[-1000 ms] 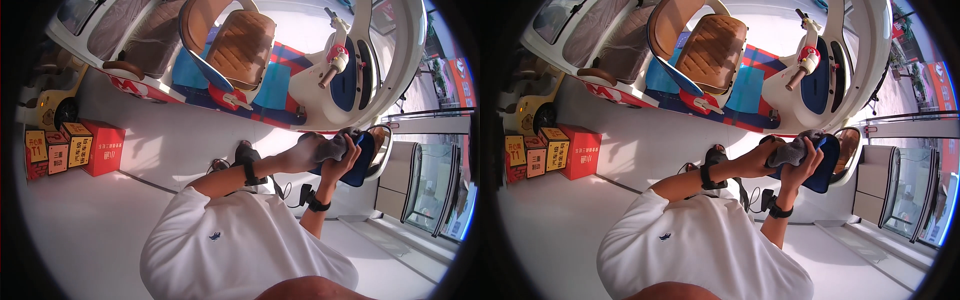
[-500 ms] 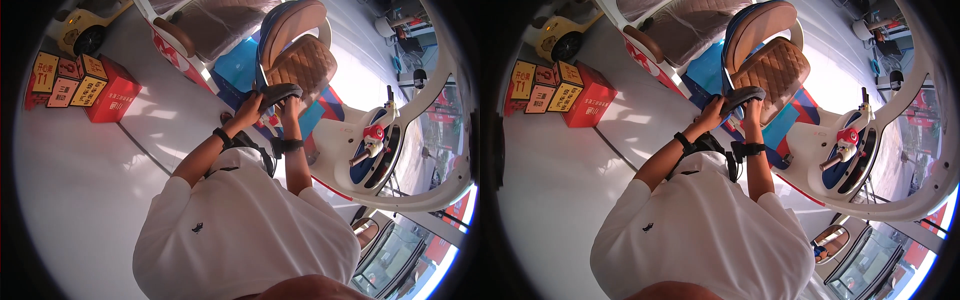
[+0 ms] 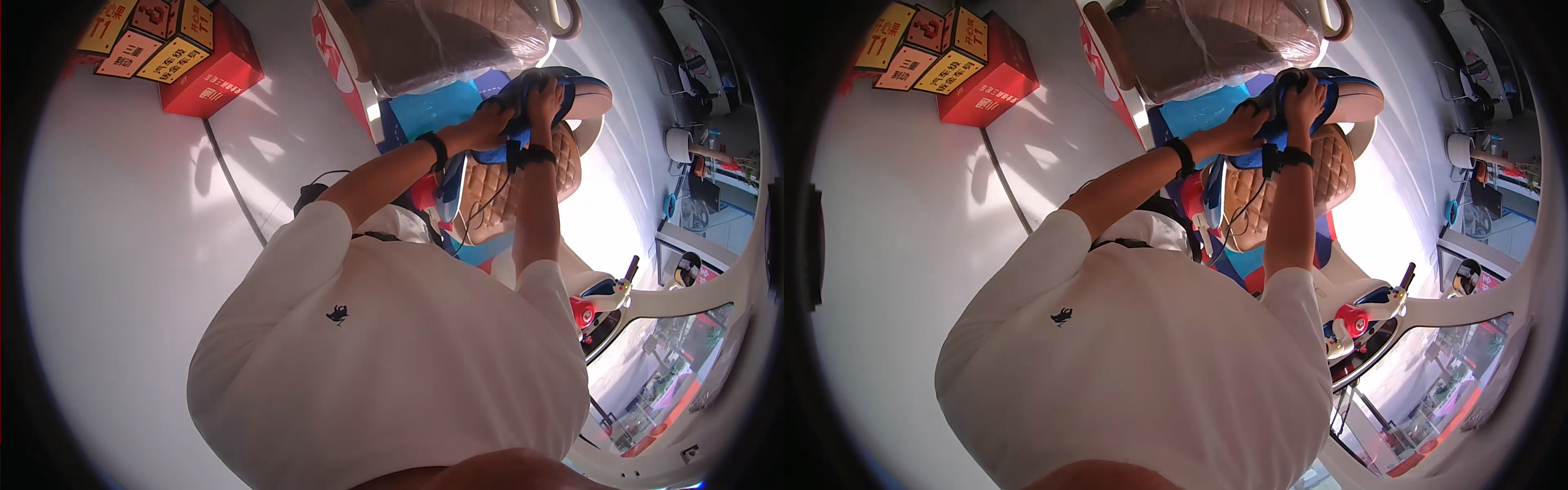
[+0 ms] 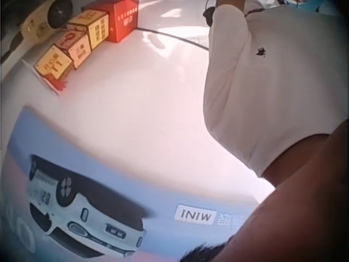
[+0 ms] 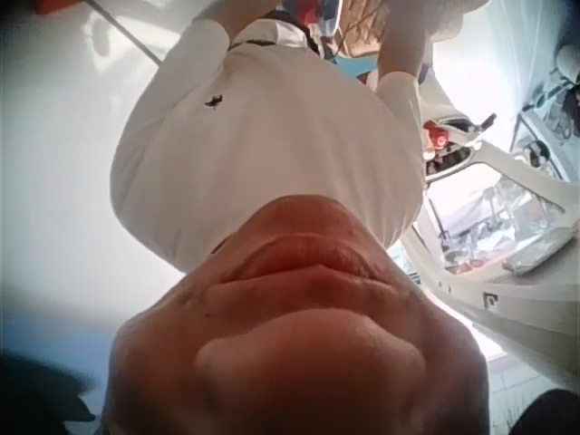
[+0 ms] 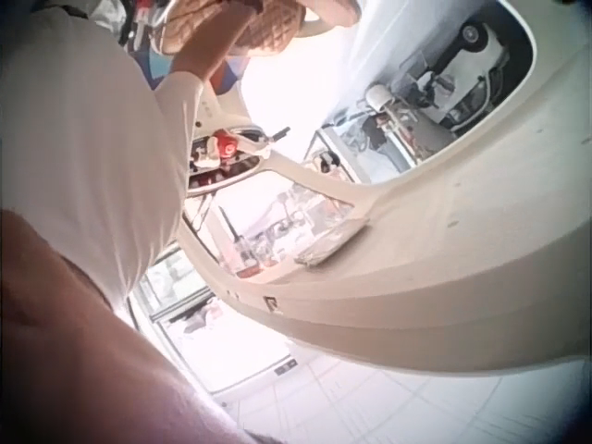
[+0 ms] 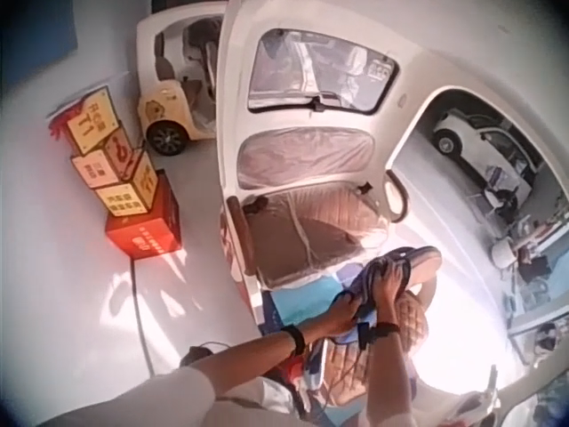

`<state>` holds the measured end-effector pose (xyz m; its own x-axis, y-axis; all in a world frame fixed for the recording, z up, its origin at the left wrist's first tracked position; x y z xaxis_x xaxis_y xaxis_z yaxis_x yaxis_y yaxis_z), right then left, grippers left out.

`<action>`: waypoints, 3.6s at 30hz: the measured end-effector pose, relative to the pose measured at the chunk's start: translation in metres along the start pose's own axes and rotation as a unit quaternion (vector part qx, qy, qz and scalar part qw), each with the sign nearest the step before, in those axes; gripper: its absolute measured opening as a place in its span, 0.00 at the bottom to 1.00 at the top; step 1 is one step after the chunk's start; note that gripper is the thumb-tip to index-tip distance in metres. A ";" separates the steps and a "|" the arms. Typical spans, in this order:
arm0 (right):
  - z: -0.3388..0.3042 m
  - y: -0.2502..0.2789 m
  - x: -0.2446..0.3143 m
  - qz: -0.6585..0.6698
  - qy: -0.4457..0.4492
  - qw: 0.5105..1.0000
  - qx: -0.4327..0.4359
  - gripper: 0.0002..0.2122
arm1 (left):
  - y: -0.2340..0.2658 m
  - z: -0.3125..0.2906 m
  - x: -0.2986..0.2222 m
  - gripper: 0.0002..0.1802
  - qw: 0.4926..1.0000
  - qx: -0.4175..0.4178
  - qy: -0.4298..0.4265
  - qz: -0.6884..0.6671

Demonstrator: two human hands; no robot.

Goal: The person cleans showroom vehicles and fixtures by wiping down small electric cars, door frames, scooter seats, and vehicle bodies with a cloth.

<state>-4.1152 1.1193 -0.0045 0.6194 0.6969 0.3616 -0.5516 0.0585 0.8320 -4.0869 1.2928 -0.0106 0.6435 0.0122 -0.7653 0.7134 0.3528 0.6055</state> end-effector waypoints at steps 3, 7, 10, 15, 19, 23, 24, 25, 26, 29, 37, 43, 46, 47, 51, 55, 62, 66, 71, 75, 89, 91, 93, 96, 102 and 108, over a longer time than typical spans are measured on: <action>0.007 0.000 0.014 -0.005 0.005 1.000 -0.006 0.17 | -0.004 0.014 0.006 0.43 0.997 -0.031 0.061 0.030; -0.025 0.016 0.020 -0.010 0.024 0.997 0.073 0.15 | 0.001 0.000 0.015 0.44 0.996 -0.017 0.049 -0.069; -0.067 0.030 0.029 -0.061 0.054 0.991 0.105 0.15 | 0.029 -0.015 0.020 0.21 0.989 0.034 -0.022 -0.146; -0.115 0.019 0.132 -0.180 0.082 0.964 0.176 0.22 | 0.075 -0.070 0.070 0.17 0.990 0.060 -0.094 -0.087; -0.129 -0.071 0.175 0.044 -0.042 0.962 0.266 0.25 | 0.141 -0.090 0.123 0.16 0.998 0.000 -0.061 0.004; -0.100 -0.140 0.259 0.312 0.080 0.922 0.217 0.18 | 0.232 -0.095 0.162 0.19 0.993 -0.118 0.015 -0.018; -0.090 -0.156 0.276 0.294 0.082 0.934 0.185 0.19 | 0.248 -0.096 0.174 0.21 0.987 -0.157 0.023 0.001; -0.076 -0.167 0.298 0.297 0.084 0.933 0.184 0.19 | 0.266 -0.097 0.184 0.22 0.979 -0.199 0.030 0.023; -0.061 -0.175 0.317 0.211 0.085 0.956 0.187 0.20 | 0.281 -0.097 0.194 0.21 0.974 -0.221 0.059 0.004; -0.036 -0.205 0.366 0.024 0.072 0.975 0.210 0.24 | 0.311 -0.085 0.251 0.16 0.945 -0.297 0.137 0.000; -0.049 -0.187 0.364 0.047 0.135 0.981 0.133 0.20 | 0.264 -0.094 0.296 0.20 0.938 -0.255 0.138 -0.189; -0.077 -0.158 0.341 -0.029 0.186 0.971 0.150 0.20 | 0.260 -0.132 0.311 0.24 0.979 -0.142 0.122 -0.076; -0.060 -0.161 0.343 -0.008 0.220 0.961 0.168 0.20 | 0.302 -0.109 0.305 0.23 0.951 -0.243 0.164 -0.100; -0.051 -0.163 0.345 0.021 0.243 0.952 0.186 0.20 | 0.320 -0.096 0.307 0.24 0.932 -0.305 0.161 -0.110; -0.003 -0.118 0.402 0.138 0.250 0.958 -0.020 0.19 | 0.401 -0.051 0.271 0.28 0.900 -0.325 0.016 -0.289; 0.045 -0.077 0.405 0.321 0.124 0.930 -0.127 0.30 | 0.460 0.003 0.166 0.32 0.924 -0.276 -0.091 -0.250; 0.100 -0.068 0.415 0.246 0.182 0.932 -0.193 0.37 | 0.464 0.030 0.140 0.36 0.909 -0.281 -0.173 -0.256; 0.093 -0.100 0.407 0.223 0.181 0.951 -0.115 0.28 | 0.432 0.031 0.176 0.38 0.918 -0.334 -0.084 -0.198; 0.051 -0.148 0.399 0.246 0.182 0.952 0.031 0.21 | 0.401 0.020 0.230 0.42 0.909 -0.373 -0.108 -0.154; 0.044 -0.137 0.403 0.266 0.181 0.941 0.108 0.26 | 0.388 0.007 0.252 0.39 0.891 -0.339 -0.028 -0.301; 0.080 -0.025 0.476 0.045 0.313 0.904 -0.289 0.18 | 0.492 0.052 0.242 0.26 0.939 -0.023 0.063 -0.336; 0.068 -0.043 0.468 0.007 0.299 0.913 -0.278 0.19 | 0.493 0.063 0.210 0.26 0.935 -0.023 0.033 -0.354; 0.050 -0.073 0.464 -0.009 0.268 0.919 -0.287 0.17 | 0.492 0.061 0.163 0.29 0.888 -0.094 0.131 -0.431; 0.025 -0.102 0.470 -0.098 0.201 0.954 -0.198 0.16 | 0.452 0.038 0.248 0.34 0.947 -0.083 -0.071 -0.303; 0.030 -0.060 0.493 -0.120 0.066 0.955 -0.264 0.21 | 0.470 0.041 0.258 0.42 0.950 -0.026 -0.188 -0.246; 0.061 -0.034 0.521 -0.154 -0.038 0.904 -0.398 0.20 | 0.497 0.077 0.211 0.43 0.896 0.022 -0.368 -0.249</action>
<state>-3.7398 1.4372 0.1812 0.8316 0.5105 0.2187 -0.5553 0.7577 0.3428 -3.5757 1.3984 0.1458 0.2387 -0.7621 -0.6018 0.9627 0.1046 0.2494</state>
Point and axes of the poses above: each hand's wrist, its own z-axis towards the middle knuckle, its own y-axis out of the back of the hand, x = y × z, the point moved 2 cm from there along z, towards the middle knuckle, and after that the axes turned 2 degrees about -z, right-handed, at the moved point
